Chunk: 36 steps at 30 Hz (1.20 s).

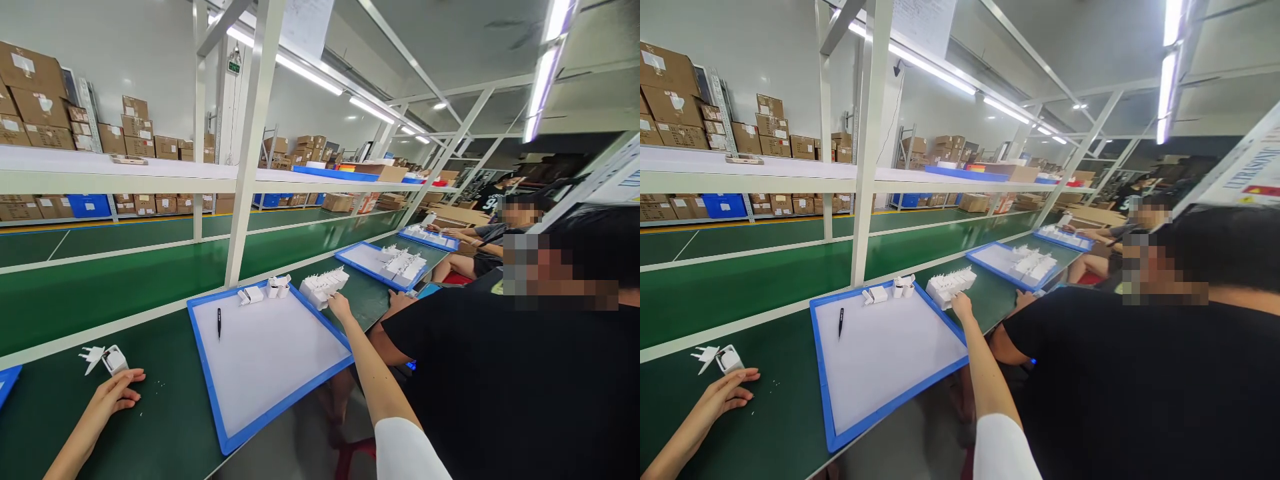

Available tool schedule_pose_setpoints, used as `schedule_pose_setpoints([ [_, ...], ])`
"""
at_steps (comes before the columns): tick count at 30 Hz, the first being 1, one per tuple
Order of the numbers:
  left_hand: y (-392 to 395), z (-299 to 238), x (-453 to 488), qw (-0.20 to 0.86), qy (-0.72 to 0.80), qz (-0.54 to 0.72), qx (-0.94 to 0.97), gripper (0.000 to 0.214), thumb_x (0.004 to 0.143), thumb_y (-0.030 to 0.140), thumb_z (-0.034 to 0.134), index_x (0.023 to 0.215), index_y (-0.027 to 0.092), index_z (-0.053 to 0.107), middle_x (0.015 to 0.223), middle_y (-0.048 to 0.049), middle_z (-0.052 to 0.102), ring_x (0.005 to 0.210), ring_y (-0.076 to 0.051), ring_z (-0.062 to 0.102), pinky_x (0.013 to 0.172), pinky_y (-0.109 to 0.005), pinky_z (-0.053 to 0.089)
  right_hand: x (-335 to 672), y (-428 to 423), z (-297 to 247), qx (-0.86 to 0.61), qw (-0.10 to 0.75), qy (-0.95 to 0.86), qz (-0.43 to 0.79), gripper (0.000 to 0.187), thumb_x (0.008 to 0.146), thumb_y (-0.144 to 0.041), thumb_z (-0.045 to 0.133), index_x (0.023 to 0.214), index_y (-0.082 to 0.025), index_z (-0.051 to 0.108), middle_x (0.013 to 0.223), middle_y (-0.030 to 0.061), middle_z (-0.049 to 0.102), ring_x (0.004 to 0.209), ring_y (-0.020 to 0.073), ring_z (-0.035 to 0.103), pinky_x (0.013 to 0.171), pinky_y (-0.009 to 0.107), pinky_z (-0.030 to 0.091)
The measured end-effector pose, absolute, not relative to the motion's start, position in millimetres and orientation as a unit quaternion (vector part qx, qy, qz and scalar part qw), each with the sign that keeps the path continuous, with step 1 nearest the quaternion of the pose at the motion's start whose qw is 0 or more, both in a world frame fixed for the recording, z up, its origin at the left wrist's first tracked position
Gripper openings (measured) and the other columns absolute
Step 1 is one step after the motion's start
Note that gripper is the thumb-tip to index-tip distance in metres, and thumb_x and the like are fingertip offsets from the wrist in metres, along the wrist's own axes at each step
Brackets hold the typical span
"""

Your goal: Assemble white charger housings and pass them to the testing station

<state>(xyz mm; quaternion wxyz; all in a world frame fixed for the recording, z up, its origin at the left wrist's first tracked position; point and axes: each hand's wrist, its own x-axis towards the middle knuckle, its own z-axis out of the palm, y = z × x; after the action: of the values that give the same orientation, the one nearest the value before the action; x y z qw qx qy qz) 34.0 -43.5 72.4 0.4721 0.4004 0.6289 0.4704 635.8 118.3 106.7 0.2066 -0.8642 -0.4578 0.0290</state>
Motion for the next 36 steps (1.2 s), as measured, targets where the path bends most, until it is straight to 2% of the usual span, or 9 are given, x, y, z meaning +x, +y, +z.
schedule_pose_setpoints([
  [7,-39.6,54.9,25.7,0.502,0.605,0.475,0.394,0.06,0.064,0.065,0.071,0.095,0.013,0.072,0.103,-0.0141,0.072,0.065,-0.018,0.065,0.058,-0.027,0.055,565.8,111.0,117.7,-0.79,0.206,-0.572,-0.074,0.033,0.098,-0.029,0.057,0.128,-0.014,0.054,0.129,0.0122,0.054,0.113,0.0261,0.056,0.095,0.047,0.049],
  [11,-40.0,50.3,21.7,0.508,0.601,0.47,0.4,0.06,0.069,0.064,0.068,0.101,0.013,0.07,0.106,-0.0135,0.071,0.069,-0.017,0.064,0.062,-0.026,0.055,474.6,129.3,110.1,-0.664,0.139,-0.732,-0.063,0.035,0.095,-0.024,0.061,0.129,-0.017,0.055,0.136,0.0105,0.05,0.12,0.0262,0.052,0.1,0.046,0.046],
  [17,-43.1,58.4,20.3,0.508,0.601,0.464,0.407,0.065,0.069,0.067,0.066,0.105,0.012,0.067,0.11,-0.0145,0.07,0.071,-0.018,0.065,0.066,-0.028,0.056,405.0,166.6,115.7,-0.632,0.03,-0.773,-0.032,0.03,0.094,-0.031,0.064,0.119,-0.014,0.06,0.126,0.0105,0.057,0.116,0.0275,0.055,0.098,0.05,0.047],
  [21,-42.4,62.1,19.5,0.484,0.6,0.424,0.475,0.07,0.072,0.073,0.057,0.106,0.012,0.067,0.112,-0.0169,0.069,0.074,-0.02,0.067,0.07,-0.033,0.057,405.2,165.3,132.6,-0.637,0.022,-0.77,-0.026,0.03,0.094,-0.033,0.064,0.115,-0.013,0.061,0.123,0.0111,0.058,0.114,0.0269,0.055,0.099,0.049,0.046],
  [26,-43.9,61.1,26.5,0.439,0.59,0.411,0.538,0.064,0.072,0.074,0.057,0.098,0.017,0.069,0.102,-0.0131,0.07,0.074,-0.024,0.067,0.073,-0.038,0.056,390.5,110.2,146.4,-0.619,0.095,-0.779,-0.032,0.026,0.084,-0.022,0.07,0.105,-0.01,0.061,0.112,0.0116,0.058,0.11,0.0276,0.055,0.094,0.045,0.047],
  [28,-50.1,59.5,35.1,0.42,0.579,0.413,0.564,0.053,0.076,0.067,0.06,0.099,0.021,0.07,0.101,-0.01,0.069,0.082,-0.025,0.065,0.082,-0.04,0.054,364.8,75.2,144.7,-0.592,0.147,-0.792,-0.031,0.034,0.079,-0.018,0.071,0.109,-0.009,0.057,0.109,0.0137,0.055,0.105,0.0269,0.055,0.088,0.039,0.05],
  [30,-60.1,58.0,45.7,0.417,0.543,0.414,0.6,0.048,0.079,0.059,0.063,0.112,0.025,0.067,0.114,-0.009,0.065,0.098,-0.026,0.063,0.094,-0.041,0.049,327.9,38.6,138.0,-0.551,0.192,-0.812,-0.022,0.046,0.078,-0.025,0.071,0.117,-0.01,0.05,0.112,0.013,0.052,0.101,0.0239,0.055,0.088,0.036,0.051],
  [34,-79.8,60.6,62.3,0.374,0.43,0.48,0.667,0.084,0.075,0.058,0.071,0.143,0.021,0.04,0.144,-0.0173,0.044,0.133,-0.035,0.043,0.111,-0.051,0.037,249.3,-18.6,117.0,-0.398,0.321,-0.859,0.004,0.052,0.077,-0.032,0.073,0.117,-0.016,0.044,0.107,0.0121,0.051,0.097,0.0259,0.055,0.082,0.038,0.053],
  [36,-83.1,64.9,63.6,0.329,0.4,0.553,0.652,0.083,0.081,0.057,0.066,0.147,0.021,0.032,0.147,-0.0184,0.041,0.136,-0.034,0.04,0.109,-0.05,0.04,222.1,-30.4,107.9,-0.286,0.407,-0.867,0.013,0.046,0.082,-0.028,0.069,0.118,-0.018,0.044,0.102,0.0116,0.053,0.089,0.0265,0.056,0.074,0.04,0.054],
])
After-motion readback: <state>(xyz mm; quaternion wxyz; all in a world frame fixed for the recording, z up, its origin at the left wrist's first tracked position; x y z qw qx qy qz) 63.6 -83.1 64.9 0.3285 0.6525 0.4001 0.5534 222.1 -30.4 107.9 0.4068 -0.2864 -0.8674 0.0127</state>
